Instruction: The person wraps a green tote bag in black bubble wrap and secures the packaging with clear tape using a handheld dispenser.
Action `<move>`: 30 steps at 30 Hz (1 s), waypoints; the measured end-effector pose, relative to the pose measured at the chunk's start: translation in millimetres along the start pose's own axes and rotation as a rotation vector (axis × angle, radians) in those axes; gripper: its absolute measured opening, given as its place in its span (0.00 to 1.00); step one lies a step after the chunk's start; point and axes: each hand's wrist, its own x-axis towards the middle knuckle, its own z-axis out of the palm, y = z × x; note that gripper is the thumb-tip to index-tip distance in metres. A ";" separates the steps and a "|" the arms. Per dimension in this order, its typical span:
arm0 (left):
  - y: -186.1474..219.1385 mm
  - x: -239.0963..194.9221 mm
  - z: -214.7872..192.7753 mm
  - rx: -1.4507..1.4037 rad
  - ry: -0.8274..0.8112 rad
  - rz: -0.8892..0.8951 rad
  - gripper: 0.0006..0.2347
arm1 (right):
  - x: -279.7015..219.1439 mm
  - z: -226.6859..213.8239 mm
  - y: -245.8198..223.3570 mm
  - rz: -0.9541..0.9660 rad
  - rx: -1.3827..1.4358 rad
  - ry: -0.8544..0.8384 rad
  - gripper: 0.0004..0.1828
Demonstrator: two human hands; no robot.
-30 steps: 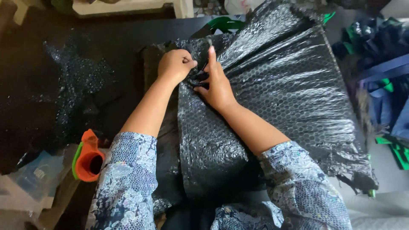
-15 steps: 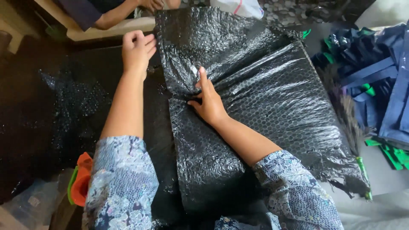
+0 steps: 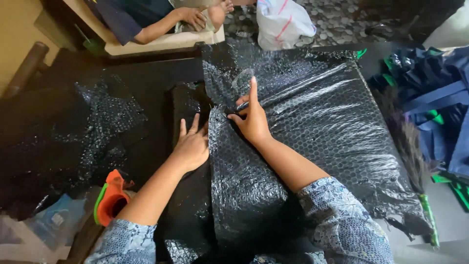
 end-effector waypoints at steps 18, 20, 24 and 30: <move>-54.0 34.7 84.1 -0.946 0.580 0.054 0.17 | 4.4 1.2 -7.1 0.007 -0.112 -0.195 0.67; -38.5 29.9 56.8 -1.322 0.592 0.022 0.18 | 2.2 2.7 -4.8 0.014 -0.112 -0.205 0.69; -4.8 28.8 -3.8 -0.553 0.423 -0.057 0.22 | 2.7 8.5 10.6 -0.085 -0.145 -0.160 0.71; 6.9 44.5 -17.5 -0.010 0.175 0.009 0.19 | 0.3 8.0 19.7 -0.227 -0.155 -0.126 0.72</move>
